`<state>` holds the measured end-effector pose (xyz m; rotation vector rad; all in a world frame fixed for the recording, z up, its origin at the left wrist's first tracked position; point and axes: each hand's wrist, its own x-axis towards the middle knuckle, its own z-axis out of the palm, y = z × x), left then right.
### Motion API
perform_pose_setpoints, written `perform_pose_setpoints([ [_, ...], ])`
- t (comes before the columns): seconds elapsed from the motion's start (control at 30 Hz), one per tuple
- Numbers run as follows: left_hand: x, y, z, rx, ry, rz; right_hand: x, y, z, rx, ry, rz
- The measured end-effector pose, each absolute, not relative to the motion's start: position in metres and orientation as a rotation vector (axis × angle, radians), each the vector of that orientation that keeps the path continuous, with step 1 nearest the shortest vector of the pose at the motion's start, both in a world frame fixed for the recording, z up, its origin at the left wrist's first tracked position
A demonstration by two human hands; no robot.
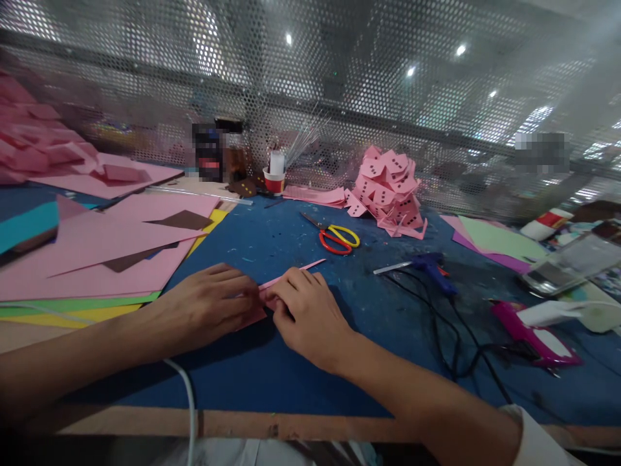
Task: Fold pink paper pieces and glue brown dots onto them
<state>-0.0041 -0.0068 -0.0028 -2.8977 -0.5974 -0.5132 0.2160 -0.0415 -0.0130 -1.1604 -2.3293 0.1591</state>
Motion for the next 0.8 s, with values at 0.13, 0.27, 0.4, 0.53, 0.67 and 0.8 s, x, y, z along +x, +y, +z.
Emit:
perform_pose_setpoints([
  [0.13, -0.006, -0.008, -0.003, -2.917, -0.613, -0.505, 0.219, -0.042, -0.013, -1.068, -2.439, 0.052],
  [0.27, -0.007, -0.008, -0.002, -2.926, -0.606, -0.474, 0.222, -0.041, -0.011, -1.006, -2.541, -0.084],
  [0.4, -0.008, -0.007, -0.001, -2.934, -0.621, -0.446, 0.225, -0.042, -0.008, -0.947, -2.645, -0.215],
  [0.53, -0.007, -0.007, -0.001, -2.946, -0.626, -0.415, 0.229, -0.043, -0.008, -0.897, -2.686, -0.297],
  [0.67, -0.008, -0.008, 0.000, -2.968, -0.646, -0.421, 0.232, -0.045, -0.007, -0.873, -2.706, -0.320],
  [0.8, -0.009, -0.010, 0.001, -3.013, -0.698, -0.416, 0.234, -0.047, -0.006, -0.877, -2.716, -0.316],
])
